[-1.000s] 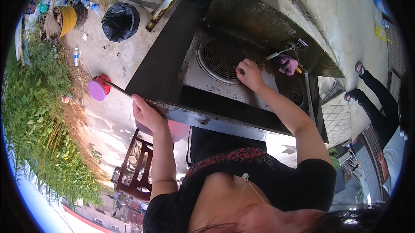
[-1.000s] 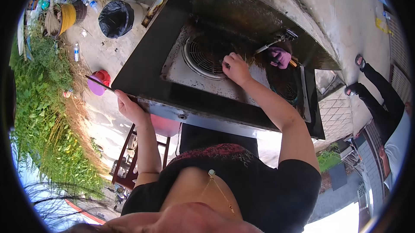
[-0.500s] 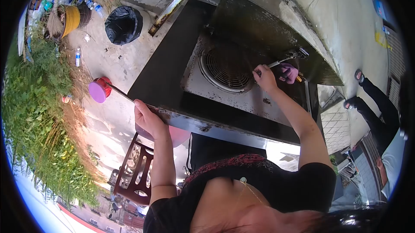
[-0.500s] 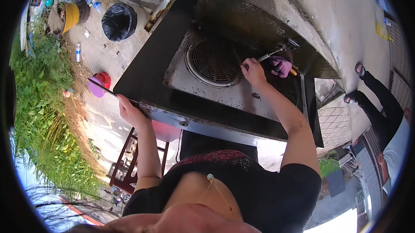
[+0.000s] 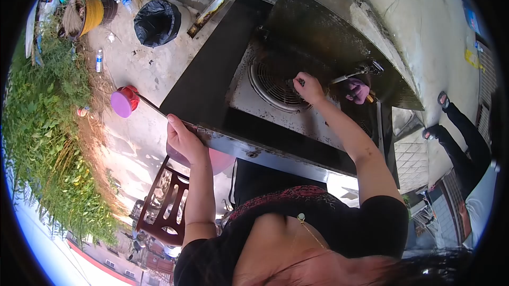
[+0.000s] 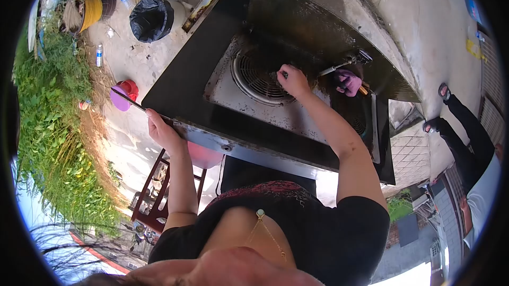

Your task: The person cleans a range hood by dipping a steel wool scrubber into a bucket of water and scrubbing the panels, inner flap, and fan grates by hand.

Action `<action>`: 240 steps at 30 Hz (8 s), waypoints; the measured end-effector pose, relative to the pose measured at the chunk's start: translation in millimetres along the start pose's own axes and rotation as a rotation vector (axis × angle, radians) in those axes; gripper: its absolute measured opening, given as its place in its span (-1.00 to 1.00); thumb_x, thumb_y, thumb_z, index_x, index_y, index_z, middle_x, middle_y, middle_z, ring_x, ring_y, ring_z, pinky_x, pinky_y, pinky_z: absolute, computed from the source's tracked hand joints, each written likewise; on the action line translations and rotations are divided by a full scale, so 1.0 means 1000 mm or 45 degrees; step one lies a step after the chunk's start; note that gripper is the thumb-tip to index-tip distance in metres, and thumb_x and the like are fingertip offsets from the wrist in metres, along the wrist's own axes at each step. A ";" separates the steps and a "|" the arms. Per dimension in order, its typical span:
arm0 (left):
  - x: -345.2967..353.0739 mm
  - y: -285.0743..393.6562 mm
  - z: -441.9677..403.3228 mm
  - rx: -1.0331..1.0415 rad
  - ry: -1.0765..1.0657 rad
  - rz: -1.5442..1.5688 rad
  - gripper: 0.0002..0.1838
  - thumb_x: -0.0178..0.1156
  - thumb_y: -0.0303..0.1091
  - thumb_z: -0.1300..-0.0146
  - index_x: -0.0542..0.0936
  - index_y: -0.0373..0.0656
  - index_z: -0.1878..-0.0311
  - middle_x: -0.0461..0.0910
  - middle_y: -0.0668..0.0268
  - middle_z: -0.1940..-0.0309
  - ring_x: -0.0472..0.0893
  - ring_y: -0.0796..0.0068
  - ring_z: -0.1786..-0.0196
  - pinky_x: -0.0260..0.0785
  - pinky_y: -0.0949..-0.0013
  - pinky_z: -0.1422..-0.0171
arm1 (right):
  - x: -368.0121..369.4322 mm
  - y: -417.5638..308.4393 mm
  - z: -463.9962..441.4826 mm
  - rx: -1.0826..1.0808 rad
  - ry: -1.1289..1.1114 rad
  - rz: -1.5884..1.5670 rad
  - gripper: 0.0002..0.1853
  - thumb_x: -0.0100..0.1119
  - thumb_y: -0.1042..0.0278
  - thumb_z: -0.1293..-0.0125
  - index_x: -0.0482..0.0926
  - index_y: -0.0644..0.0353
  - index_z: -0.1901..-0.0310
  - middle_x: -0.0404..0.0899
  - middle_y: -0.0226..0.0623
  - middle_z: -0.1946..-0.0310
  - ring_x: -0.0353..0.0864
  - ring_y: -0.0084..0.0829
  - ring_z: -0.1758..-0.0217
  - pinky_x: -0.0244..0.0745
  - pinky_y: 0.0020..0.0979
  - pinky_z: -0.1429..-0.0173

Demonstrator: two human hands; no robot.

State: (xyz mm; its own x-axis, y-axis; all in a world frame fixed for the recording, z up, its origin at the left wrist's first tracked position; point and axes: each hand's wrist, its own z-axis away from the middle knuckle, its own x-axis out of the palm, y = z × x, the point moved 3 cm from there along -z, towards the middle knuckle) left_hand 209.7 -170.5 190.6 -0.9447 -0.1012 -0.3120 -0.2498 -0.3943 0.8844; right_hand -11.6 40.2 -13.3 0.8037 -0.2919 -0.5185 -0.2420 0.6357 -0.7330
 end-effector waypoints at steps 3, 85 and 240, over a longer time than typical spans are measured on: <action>0.002 0.003 0.001 -0.009 -0.025 0.044 -0.55 -0.06 -0.08 -0.35 0.33 -0.14 0.62 0.24 0.55 0.72 0.14 0.77 0.64 -0.03 0.59 0.57 | -0.002 -0.005 -0.032 -0.006 -0.063 0.487 -0.85 0.16 0.27 -0.09 0.48 0.14 0.44 0.50 -0.23 0.43 0.51 -0.18 0.31 0.42 -0.24 0.29; 0.001 0.000 -0.001 0.022 -0.011 0.003 -0.54 -0.07 -0.04 -0.34 0.31 -0.14 0.62 0.25 0.53 0.68 0.17 0.74 0.57 0.02 0.60 0.49 | 0.017 0.019 -0.090 0.321 -0.176 0.810 -0.83 0.13 0.38 -0.06 0.54 0.05 0.25 0.45 -0.26 0.21 0.38 -0.17 0.04 0.45 -0.26 0.05; 0.076 0.001 0.317 2.189 -1.892 -1.414 -0.54 0.24 0.05 -0.05 0.57 -0.25 0.29 0.45 0.32 0.58 0.44 0.42 0.49 0.31 0.32 0.35 | 0.389 -0.008 0.613 0.440 3.019 -3.053 -0.67 0.05 0.15 -0.22 0.42 0.15 0.06 0.54 -0.22 0.20 0.57 -0.30 0.18 0.56 -0.40 0.22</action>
State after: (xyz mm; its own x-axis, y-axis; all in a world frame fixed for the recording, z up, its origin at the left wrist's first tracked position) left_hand 70.3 110.5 277.9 0.2673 0.1966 -0.9433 0.3122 0.9085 0.2778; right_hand 636.7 359.7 60.6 -0.8224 0.4981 0.2748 -0.5687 -0.7081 -0.4186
